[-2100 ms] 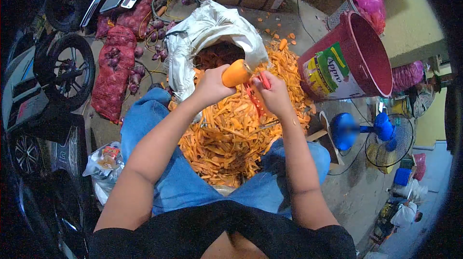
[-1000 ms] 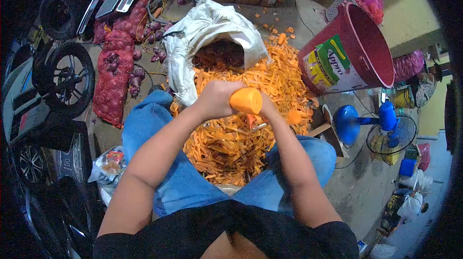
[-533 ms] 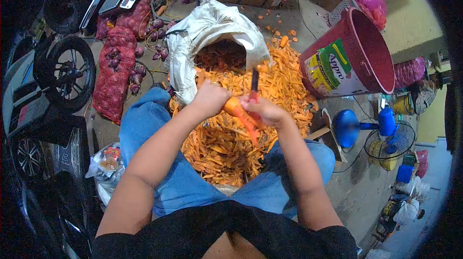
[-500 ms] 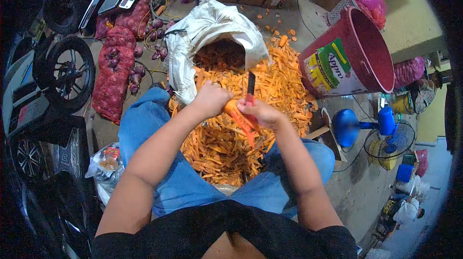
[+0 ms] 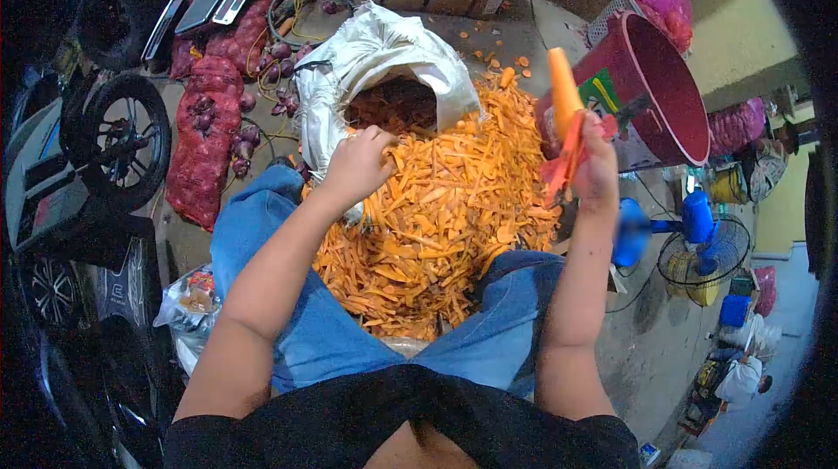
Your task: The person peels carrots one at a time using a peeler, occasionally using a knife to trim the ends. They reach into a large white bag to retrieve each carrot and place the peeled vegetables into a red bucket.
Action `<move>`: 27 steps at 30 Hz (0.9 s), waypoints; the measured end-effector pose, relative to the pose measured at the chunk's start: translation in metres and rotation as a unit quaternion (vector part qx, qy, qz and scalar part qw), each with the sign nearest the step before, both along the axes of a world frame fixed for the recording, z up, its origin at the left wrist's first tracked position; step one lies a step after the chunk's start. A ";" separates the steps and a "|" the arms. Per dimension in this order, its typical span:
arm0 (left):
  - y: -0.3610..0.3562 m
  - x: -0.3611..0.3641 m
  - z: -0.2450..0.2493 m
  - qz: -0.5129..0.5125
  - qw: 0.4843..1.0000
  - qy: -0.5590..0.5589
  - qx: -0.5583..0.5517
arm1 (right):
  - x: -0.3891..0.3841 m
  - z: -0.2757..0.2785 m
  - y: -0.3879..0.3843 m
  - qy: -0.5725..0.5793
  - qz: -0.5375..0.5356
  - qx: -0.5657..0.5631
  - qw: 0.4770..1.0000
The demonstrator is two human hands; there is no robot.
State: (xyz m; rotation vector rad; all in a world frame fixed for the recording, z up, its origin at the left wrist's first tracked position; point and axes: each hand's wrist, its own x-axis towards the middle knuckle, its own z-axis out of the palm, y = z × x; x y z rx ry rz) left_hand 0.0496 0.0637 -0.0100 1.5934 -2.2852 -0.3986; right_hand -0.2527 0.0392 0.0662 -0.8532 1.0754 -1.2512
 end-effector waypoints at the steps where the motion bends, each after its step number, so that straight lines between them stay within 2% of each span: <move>1: 0.000 -0.002 -0.001 -0.007 1.000 0.009 0.009 | -0.012 0.005 0.001 -0.024 0.046 -0.035 0.998; 2: -0.002 -0.004 -0.001 -0.013 0.998 0.034 0.058 | -0.012 -0.002 0.002 -0.069 0.045 -0.068 0.994; 3: -0.003 -0.007 -0.001 -0.017 0.998 0.036 0.055 | -0.007 -0.011 0.001 -0.114 0.045 -0.102 0.987; 4: -0.003 -0.008 -0.001 -0.019 0.995 0.051 0.081 | -0.001 -0.010 0.003 -0.113 0.044 -0.106 0.987; 6: -0.006 -0.007 -0.005 -0.021 0.993 0.054 0.107 | 0.014 -0.010 0.008 -0.277 0.215 -0.145 0.925; 7: -0.007 -0.007 -0.007 -0.019 0.993 0.053 0.105 | 0.018 -0.014 0.006 -0.278 0.216 -0.147 0.924; 9: -0.005 -0.007 -0.010 -0.053 0.993 0.071 0.077 | 0.022 -0.025 0.004 -0.310 0.289 -0.180 0.888; 13: -0.003 -0.006 -0.009 -0.059 0.984 0.028 0.164 | 0.019 -0.024 0.008 -0.235 0.326 -0.128 0.907; 14: -0.003 -0.006 -0.012 -0.059 0.984 0.028 0.165 | 0.018 -0.021 0.016 -0.188 0.274 -0.105 0.937; 15: -0.004 -0.005 -0.014 -0.063 0.981 0.026 0.181 | 0.020 -0.016 0.017 -0.189 0.273 -0.105 0.937; 17: -0.002 -0.004 -0.017 -0.068 0.978 0.024 0.196 | 0.023 -0.010 0.017 0.042 0.241 0.030 0.969; 18: 0.001 -0.004 -0.016 -0.073 0.979 -0.002 0.191 | 0.028 -0.025 0.014 0.051 0.266 0.065 0.960; 19: 0.003 -0.003 -0.016 -0.077 0.979 -0.028 0.186 | 0.029 -0.034 0.007 0.309 0.371 -0.031 0.875; 20: 0.003 -0.003 -0.014 -0.076 0.979 -0.029 0.185 | 0.029 -0.049 0.010 0.457 0.374 -0.068 0.804; 21: 0.004 -0.003 -0.011 -0.081 0.973 -0.052 0.212 | 0.033 -0.056 0.015 0.592 0.366 -0.102 0.711; 22: 0.005 -0.004 -0.009 -0.087 0.964 -0.074 0.239 | 0.036 -0.054 0.019 0.625 0.388 -0.100 0.670; 23: 0.004 -0.005 -0.009 -0.090 0.964 -0.074 0.239 | 0.030 -0.061 0.016 0.626 0.386 -0.098 0.671; 25: 0.003 -0.006 -0.009 -0.087 0.956 -0.084 0.267 | 0.022 -0.060 0.006 0.533 0.360 -0.146 0.752; 26: 0.003 -0.007 -0.009 -0.089 0.956 -0.084 0.266 | 0.008 -0.052 0.001 0.447 0.317 -0.066 0.834; 27: 0.003 -0.008 -0.010 -0.080 0.961 -0.073 0.255 | 0.008 -0.018 0.004 0.326 0.245 0.081 0.909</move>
